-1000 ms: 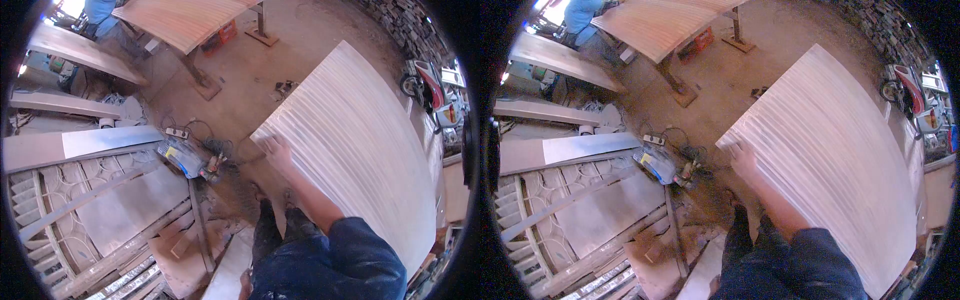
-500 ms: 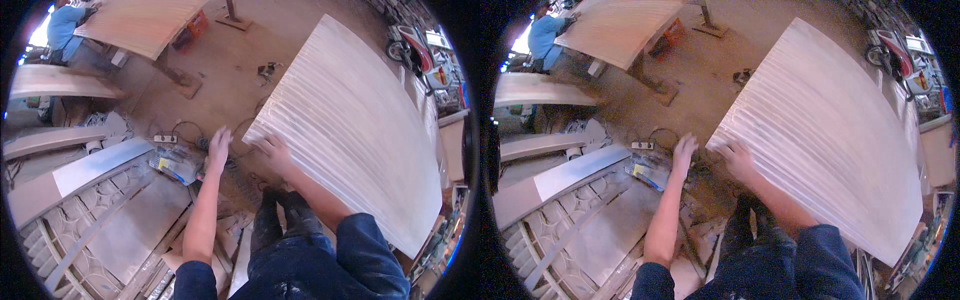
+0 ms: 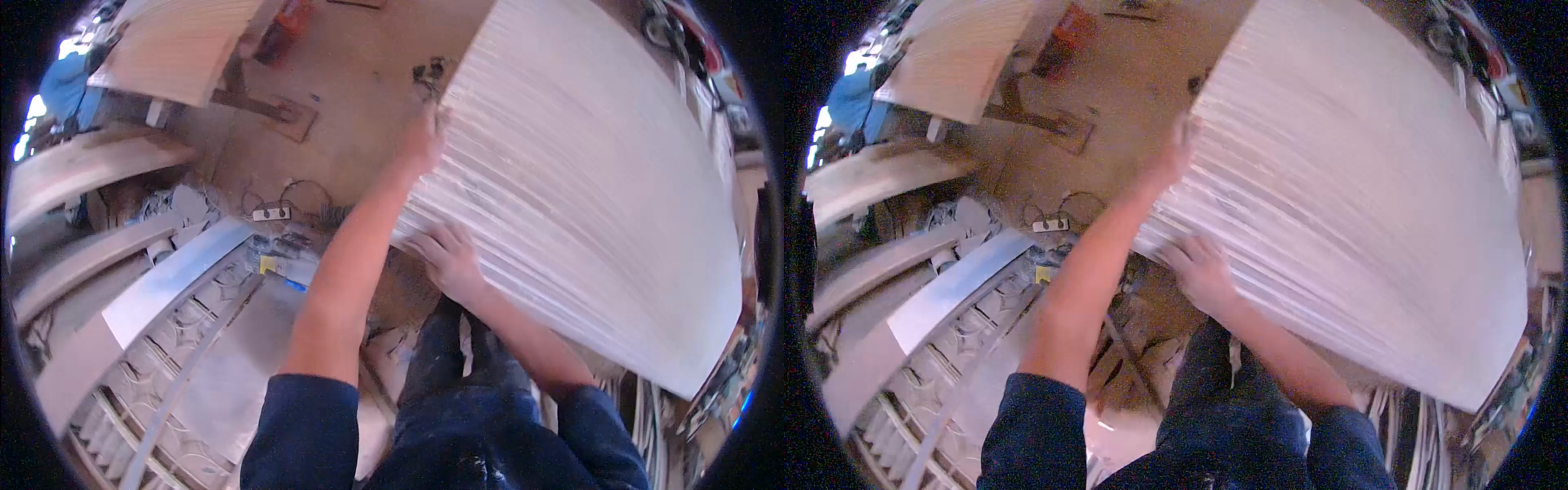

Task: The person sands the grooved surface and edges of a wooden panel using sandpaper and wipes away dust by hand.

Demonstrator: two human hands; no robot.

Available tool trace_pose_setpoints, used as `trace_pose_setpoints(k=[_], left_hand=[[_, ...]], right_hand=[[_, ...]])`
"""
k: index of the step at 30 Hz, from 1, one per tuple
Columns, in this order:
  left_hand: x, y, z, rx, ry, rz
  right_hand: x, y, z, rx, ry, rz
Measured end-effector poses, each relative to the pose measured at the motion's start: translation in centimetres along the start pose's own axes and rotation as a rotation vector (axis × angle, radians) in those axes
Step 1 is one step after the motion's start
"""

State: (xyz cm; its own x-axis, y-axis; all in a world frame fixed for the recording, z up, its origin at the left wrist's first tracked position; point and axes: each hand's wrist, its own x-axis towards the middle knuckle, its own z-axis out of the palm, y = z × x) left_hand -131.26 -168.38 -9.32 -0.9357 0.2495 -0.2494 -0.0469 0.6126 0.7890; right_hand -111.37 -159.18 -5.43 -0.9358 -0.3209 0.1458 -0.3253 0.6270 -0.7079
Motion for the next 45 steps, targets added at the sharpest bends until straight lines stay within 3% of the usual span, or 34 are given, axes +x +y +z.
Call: trace_pose_setpoints(k=[2,3,5,6,9,12,15,18,22,24,26,28,29,31,34,36,39,41,43,45], left_hand=[[-0.8,2.0,-1.5,0.161,-0.040,-0.097],[-0.2,0.2,-0.4,0.148,0.028,-0.065],[0.0,-1.2,0.7,0.133,0.064,-0.040],[-0.4,-0.1,0.3,0.151,0.076,-0.067],[0.6,-1.3,0.3,0.175,0.049,-0.078],[0.1,-0.2,-0.4,0.250,0.026,-0.066],[-0.1,0.6,-0.7,0.286,0.047,-0.041],[0.0,0.6,-0.1,0.263,0.090,-0.001],[-0.5,2.2,-0.3,0.267,0.115,0.013],[-0.4,2.2,-0.2,0.296,0.136,-0.004],[-0.6,1.5,0.1,0.321,0.137,-0.023],[-0.4,0.4,0.4,0.345,0.214,0.091],[-0.2,0.8,0.2,0.347,0.210,0.095],[-0.4,2.2,-0.3,0.406,0.086,-0.100],[-0.5,2.1,-0.4,0.362,0.098,-0.071],[-0.3,2.1,-0.4,0.356,0.109,-0.060],[-0.6,1.0,-0.2,0.347,0.116,-0.007],[-0.4,1.5,-0.5,0.338,0.148,0.066],[-0.8,3.7,-1.2,0.508,0.011,-0.118],[-0.5,2.1,-0.7,0.466,0.036,-0.099]], right_hand=[[4.2,-0.6,3.2,0.005,0.086,-0.120],[4.5,-0.9,3.5,0.013,0.081,-0.083],[4.8,-1.4,2.5,-0.074,-0.113,-0.070],[2.8,-0.7,1.3,0.000,-0.010,-0.072],[-2.1,1.0,-0.8,0.038,0.004,0.023],[2.5,0.0,2.3,0.116,0.133,-0.104],[4.0,-0.5,2.3,-0.061,-0.048,-0.150],[-1.6,1.5,-0.9,0.112,0.036,-0.048],[0.8,0.4,1.9,0.093,0.088,-0.050],[3.9,-0.6,4.0,-0.045,0.017,-0.168],[2.0,0.1,3.8,0.039,0.033,-0.127],[-1.1,1.7,2.2,0.117,0.056,-0.095],[-3.5,2.6,0.1,0.089,0.056,-0.077],[-3.9,2.3,-0.4,0.072,0.060,-0.068],[1.1,0.3,2.1,0.115,0.133,-0.078],[3.7,-0.8,3.5,0.019,-0.089,-0.096],[-0.5,0.8,1.5,0.106,0.076,-0.082],[-4.6,2.4,-1.7,0.046,0.080,-0.081],[-4.8,2.5,-2.6,0.066,0.048,-0.058],[-2.9,1.3,-1.3,0.097,0.018,-0.032]])
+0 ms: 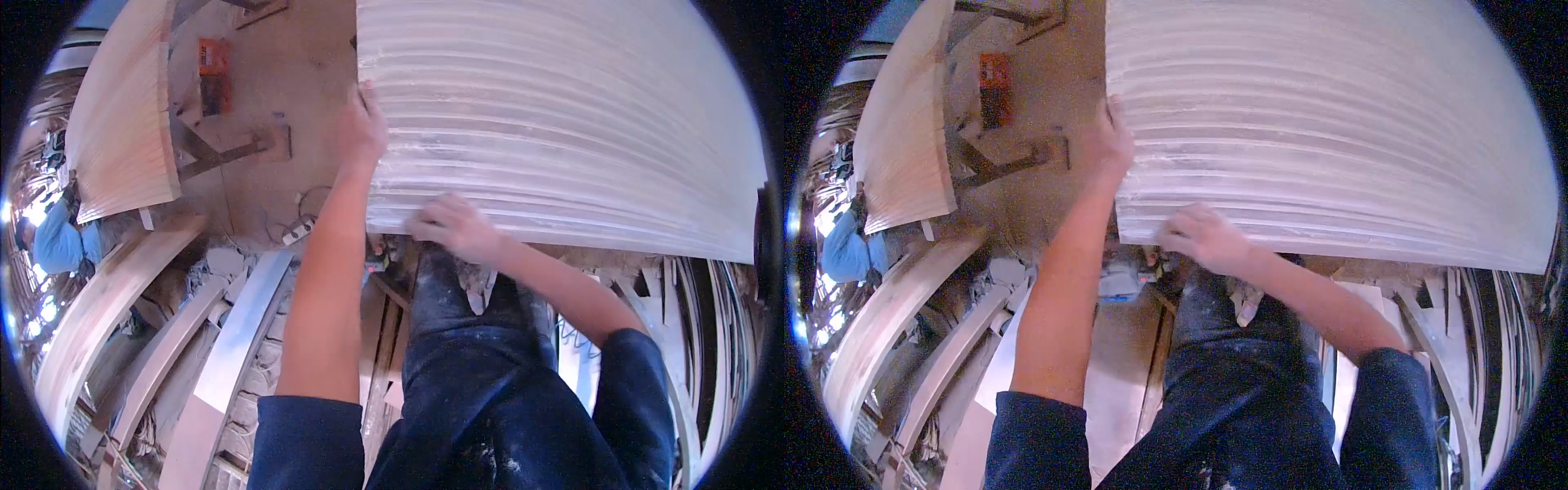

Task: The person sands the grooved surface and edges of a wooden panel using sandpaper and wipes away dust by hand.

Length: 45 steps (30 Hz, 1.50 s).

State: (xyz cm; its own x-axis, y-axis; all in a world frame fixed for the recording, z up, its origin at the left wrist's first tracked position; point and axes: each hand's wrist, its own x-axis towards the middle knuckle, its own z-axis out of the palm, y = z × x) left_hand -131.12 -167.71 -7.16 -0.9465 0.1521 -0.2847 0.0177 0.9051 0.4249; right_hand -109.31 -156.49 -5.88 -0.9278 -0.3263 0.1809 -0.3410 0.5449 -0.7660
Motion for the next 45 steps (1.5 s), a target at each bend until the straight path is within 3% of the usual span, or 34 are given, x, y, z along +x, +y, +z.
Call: trace_pose_setpoints(k=[3,6,10,13,16,20,21,24,27,33,36,39,45], left_hand=[[0.4,-0.1,-0.2,-0.058,0.017,0.021],[-0.4,0.1,-0.7,-0.096,0.001,0.061],[0.0,0.1,-0.8,-0.006,0.058,0.125],[0.4,-0.6,-0.1,-0.067,0.091,0.184],[0.7,-1.0,1.1,-0.167,0.134,0.190],[0.9,-0.8,1.3,-0.123,0.148,0.177],[0.3,-0.2,0.4,-0.107,0.102,0.141],[-0.1,-0.1,0.0,-0.082,0.070,0.101],[1.0,-1.0,1.8,-0.146,0.138,0.161],[1.3,-1.5,2.4,-0.168,0.155,0.172],[1.5,-1.5,2.5,-0.169,0.116,0.152],[1.3,-1.1,2.0,-0.127,0.123,0.143],[-0.1,0.1,-0.4,-0.121,0.092,0.115]], right_hand=[[6.2,-1.6,4.0,-0.112,-0.059,-0.076],[2.6,-0.9,2.0,-0.065,0.036,-0.079],[-0.7,-0.8,-1.0,-0.136,-0.052,0.025],[4.7,-1.5,4.0,-0.018,0.041,-0.076],[5.0,-1.8,3.7,-0.060,0.046,-0.092],[-1.7,-0.1,-1.2,-0.128,-0.130,0.052],[-1.6,-0.1,-0.8,-0.145,-0.077,-0.004],[3.9,-1.6,3.2,-0.113,0.094,-0.131],[6.3,-2.1,4.5,-0.161,0.019,-0.125],[-2.0,0.3,-1.3,-0.114,-0.110,-0.005],[3.1,-1.1,3.2,-0.101,0.039,-0.114],[6.6,-2.2,5.1,-0.171,-0.019,-0.109],[-1.9,0.0,-2.1,-0.019,-0.073,-0.012]])
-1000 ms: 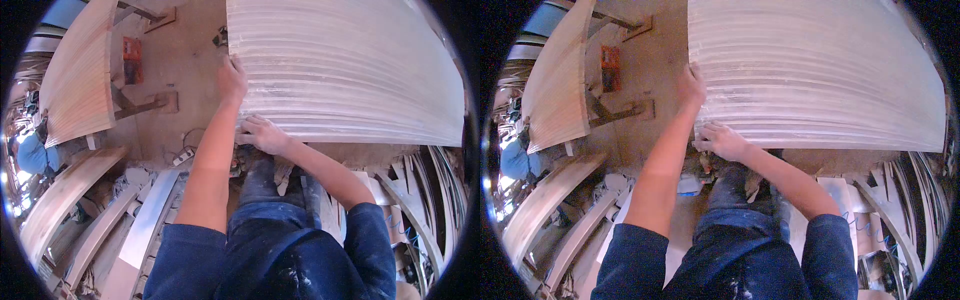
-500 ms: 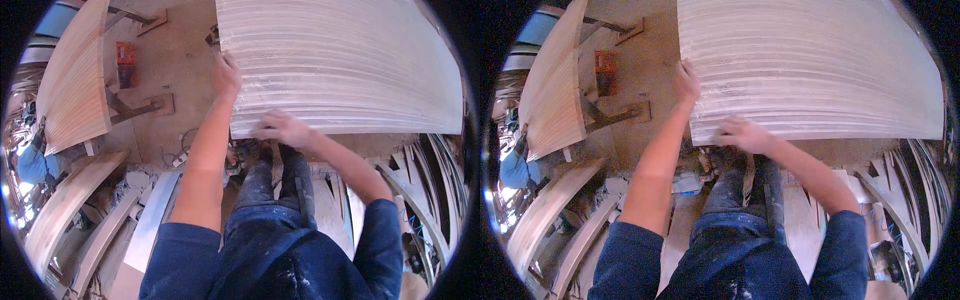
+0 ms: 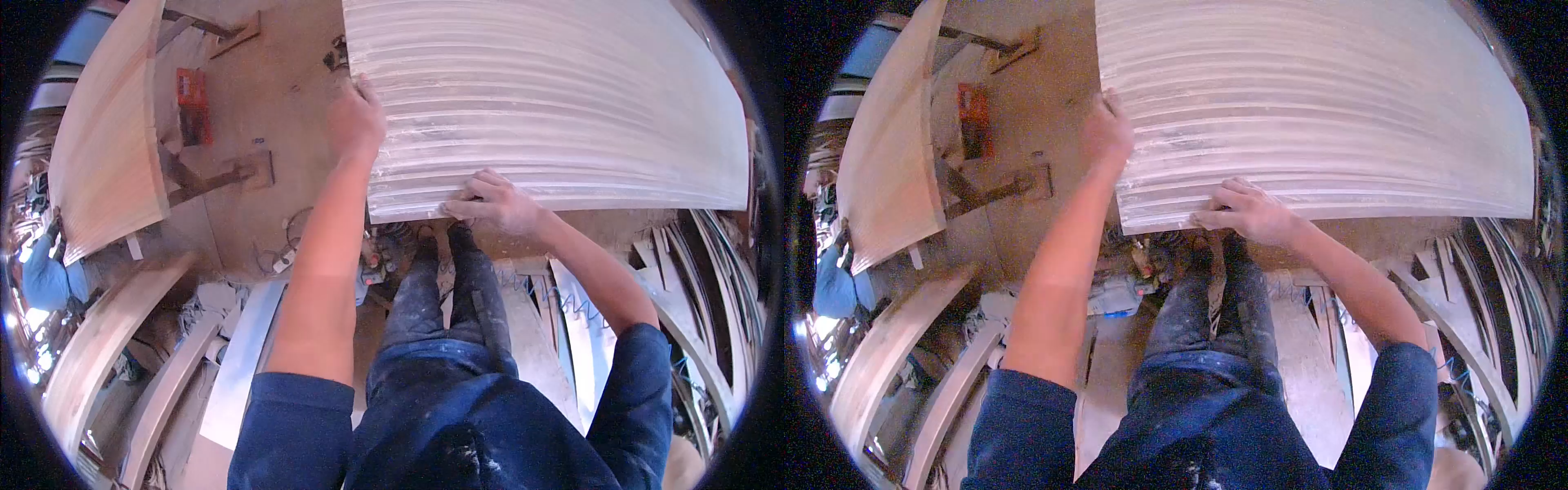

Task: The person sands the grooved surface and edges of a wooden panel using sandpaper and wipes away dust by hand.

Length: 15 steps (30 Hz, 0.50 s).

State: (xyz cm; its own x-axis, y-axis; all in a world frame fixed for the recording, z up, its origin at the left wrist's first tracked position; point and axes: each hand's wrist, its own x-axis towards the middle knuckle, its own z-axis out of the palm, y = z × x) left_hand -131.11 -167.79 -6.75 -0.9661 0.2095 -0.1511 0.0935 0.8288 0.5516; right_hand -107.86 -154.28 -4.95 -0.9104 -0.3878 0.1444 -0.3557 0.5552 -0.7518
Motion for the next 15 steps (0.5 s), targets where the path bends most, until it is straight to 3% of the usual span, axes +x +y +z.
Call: trace_pose_setpoints(k=[2,6,10,12,15], left_hand=[[-0.3,0.1,-0.3,0.000,-0.041,-0.043],[-0.1,0.0,0.2,0.022,0.013,0.002],[0.2,-1.2,1.8,-0.094,0.112,0.095],[0.1,-0.9,1.3,-0.041,0.078,0.077],[0.1,-0.6,0.4,0.031,0.016,0.040]], right_hand=[[0.5,-0.3,0.6,-0.037,0.038,-0.022],[9.0,-2.7,7.1,-0.145,0.125,-0.070],[3.4,-1.0,3.6,-0.009,0.075,-0.025],[-1.7,-0.7,-0.9,-0.052,-0.032,0.108],[-3.2,-0.8,-2.5,-0.183,-0.089,0.107]])
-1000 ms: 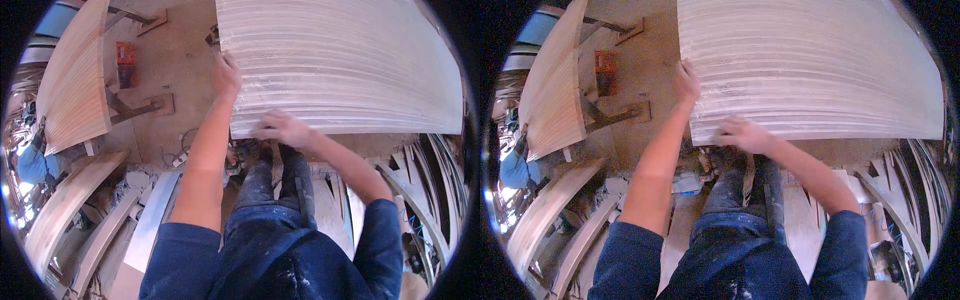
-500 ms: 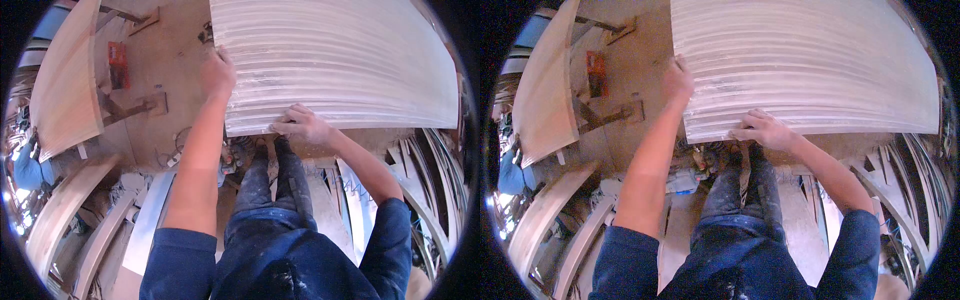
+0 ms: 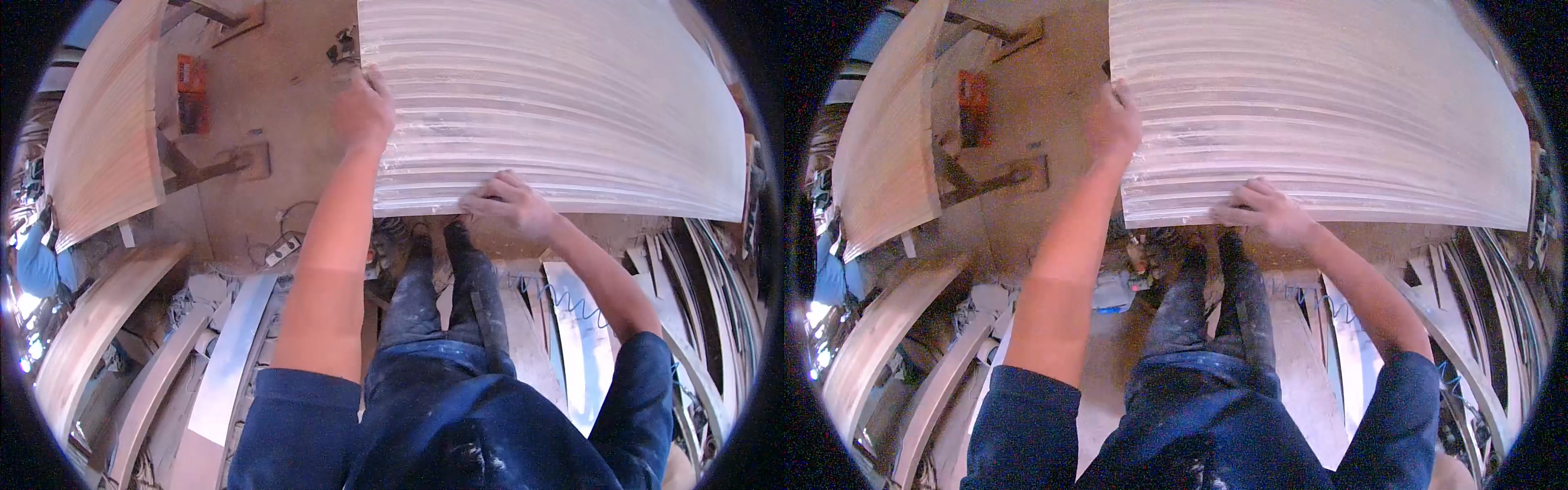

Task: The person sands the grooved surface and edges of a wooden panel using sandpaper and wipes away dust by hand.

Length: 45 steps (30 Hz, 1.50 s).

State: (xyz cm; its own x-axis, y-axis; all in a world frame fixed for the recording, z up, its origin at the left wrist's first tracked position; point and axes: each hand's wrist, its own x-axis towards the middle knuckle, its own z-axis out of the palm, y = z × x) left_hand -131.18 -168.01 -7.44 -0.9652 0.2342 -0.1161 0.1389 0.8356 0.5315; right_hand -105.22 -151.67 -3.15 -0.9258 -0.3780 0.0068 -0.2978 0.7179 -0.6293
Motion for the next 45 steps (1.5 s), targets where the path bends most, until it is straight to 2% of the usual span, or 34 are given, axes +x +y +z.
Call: trace_pose_setpoints(k=[2,4,7,9,10,11,12,14,15,16,17,19,21,23,24,26,29,32,34,36,38,40,42,43,45], left_hand=[[0.1,-0.1,0.2,0.006,-0.029,-0.013],[0.4,-0.4,1.1,-0.019,0.015,-0.024],[0.2,-0.5,1.2,-0.152,0.049,0.012],[0.2,-0.7,1.4,-0.129,0.066,0.033],[0.3,-0.7,1.4,-0.099,0.096,0.056],[0.1,-0.3,0.9,-0.106,0.098,0.053],[-0.2,0.4,-0.3,-0.109,0.035,0.029],[-0.1,0.6,-0.8,-0.110,-0.023,0.002],[0.0,0.4,-0.4,-0.066,0.003,0.002],[0.1,0.1,0.2,-0.020,0.024,0.003],[0.2,-0.2,0.8,-0.016,0.023,0.006],[0.4,-0.8,1.9,-0.095,0.083,0.025],[0.1,-0.2,0.9,-0.111,0.072,0.026],[-0.1,0.0,0.8,-0.133,0.051,0.027],[0.0,-0.2,1.0,-0.109,0.060,0.025],[0.1,-0.3,1.0,-0.088,0.069,0.024],[0.2,0.0,0.0,-0.003,0.003,0.040],[0.2,0.0,0.3,0.033,-0.062,-0.049],[0.3,-0.6,1.0,-0.044,0.017,0.045],[-0.2,0.1,0.3,-0.025,0.021,0.026],[-0.3,0.3,0.2,-0.017,0.022,0.012],[-0.2,0.3,0.4,-0.087,0.044,0.001],[-0.3,0.4,0.1,-0.043,0.037,0.024],[-0.2,0.2,-0.2,0.009,0.033,0.050],[0.2,0.0,0.0,0.047,0.037,0.051]], right_hand=[[4.2,-1.3,3.7,0.004,0.135,-0.149],[9.8,-4.0,7.0,0.074,0.208,-0.164],[11.4,-5.2,7.4,0.007,0.110,-0.126],[6.5,-3.5,4.7,0.000,0.088,-0.075],[3.0,-2.0,3.2,-0.084,0.008,-0.033],[-1.0,0.3,2.5,-0.150,0.037,-0.039],[-4.4,1.3,0.3,-0.165,0.022,0.010],[-5.7,1.3,-0.9,-0.179,0.006,0.052],[-5.4,1.1,-0.2,-0.190,0.083,0.027],[-4.3,0.4,-0.1,-0.197,0.162,0.007],[-2.4,-0.4,1.1,-0.188,0.092,0.003],[4.0,-3.0,5.8,-0.116,0.209,-0.062],[10.1,-5.8,7.5,-0.038,0.245,-0.106],[10.0,-6.2,7.1,-0.043,0.239,-0.079],[9.9,-6.2,6.9,-0.051,0.227,-0.063],[4.2,-3.3,4.6,-0.001,0.144,0.003],[-4.2,0.8,0.1,-0.130,0.064,0.073],[-3.5,0.4,1.0,-0.135,0.121,0.056],[2.3,-2.0,4.0,-0.077,0.198,-0.033],[8.9,-4.6,7.4,-0.053,0.277,-0.121],[11.4,-6.2,8.1,-0.058,0.244,-0.081],[11.3,-6.1,8.3,-0.005,0.225,-0.049],[6.0,-3.4,4.9,0.112,0.081,0.028],[3.3,-1.7,3.9,0.030,0.151,-0.020],[-0.5,-0.3,-0.1,-0.015,0.055,0.078]])
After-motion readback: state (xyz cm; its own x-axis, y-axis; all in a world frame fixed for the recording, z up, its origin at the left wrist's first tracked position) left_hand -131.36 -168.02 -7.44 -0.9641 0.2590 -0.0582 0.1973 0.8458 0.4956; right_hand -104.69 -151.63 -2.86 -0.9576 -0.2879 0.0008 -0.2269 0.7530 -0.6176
